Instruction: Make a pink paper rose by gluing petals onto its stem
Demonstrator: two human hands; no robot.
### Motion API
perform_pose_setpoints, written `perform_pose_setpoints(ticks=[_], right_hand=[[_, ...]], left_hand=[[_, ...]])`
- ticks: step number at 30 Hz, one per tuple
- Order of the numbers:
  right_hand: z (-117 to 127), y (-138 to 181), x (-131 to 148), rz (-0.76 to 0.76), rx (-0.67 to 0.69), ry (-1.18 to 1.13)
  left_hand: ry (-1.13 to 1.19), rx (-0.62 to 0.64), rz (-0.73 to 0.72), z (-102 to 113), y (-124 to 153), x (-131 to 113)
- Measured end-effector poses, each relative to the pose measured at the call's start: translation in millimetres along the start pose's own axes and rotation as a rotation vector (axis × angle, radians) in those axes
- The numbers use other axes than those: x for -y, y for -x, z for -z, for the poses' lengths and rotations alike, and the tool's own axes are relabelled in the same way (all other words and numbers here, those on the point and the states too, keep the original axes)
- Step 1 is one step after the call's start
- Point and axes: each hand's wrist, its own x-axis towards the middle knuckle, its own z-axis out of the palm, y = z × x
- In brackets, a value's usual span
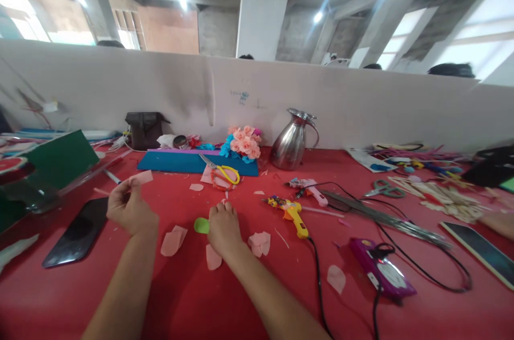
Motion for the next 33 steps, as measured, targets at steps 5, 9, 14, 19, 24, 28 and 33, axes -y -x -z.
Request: perform_pose_setpoints(ticks=[5, 9, 14, 19, 24, 28, 33], right_hand=[[-2.4, -18.7, 13.9, -0.1, -0.013, -0.124], [12.0, -9.9, -1.6, -0.084, -0.085, -0.313], [48.8, 38.7, -92.6, -0.382, -0.493, -0.334], [61.3, 63.7, -174.2, -0.78, -0.198, -0.33], [53.5, 53.4, -184.4, -0.793, -0.089, -0.496], [58.8, 54.7, -171.1, -0.772, -0.076, -0.705], [72.7, 70.2, -139.5, -0.544, -0.007, -1.268]], left_hand=[[0.107, 0.151, 0.236, -1.3, 3.6, -0.5], [0.093, 0.586, 0.634, -2.5, 23.0, -0.2], [-0.032, 1.063, 0.939, -2.5, 61.3, 2.3], [-0.258, 1.231, 0.933, -6.0, 86.4, 15.6], [-0.546, 1.219, 0.661, -4.5, 86.4, 34.9], [-0.54, 1.224, 0.56, -1.8, 87.2, 44.2], [-0.647, 1.22, 0.443, -1.0, 89.2, 42.7]])
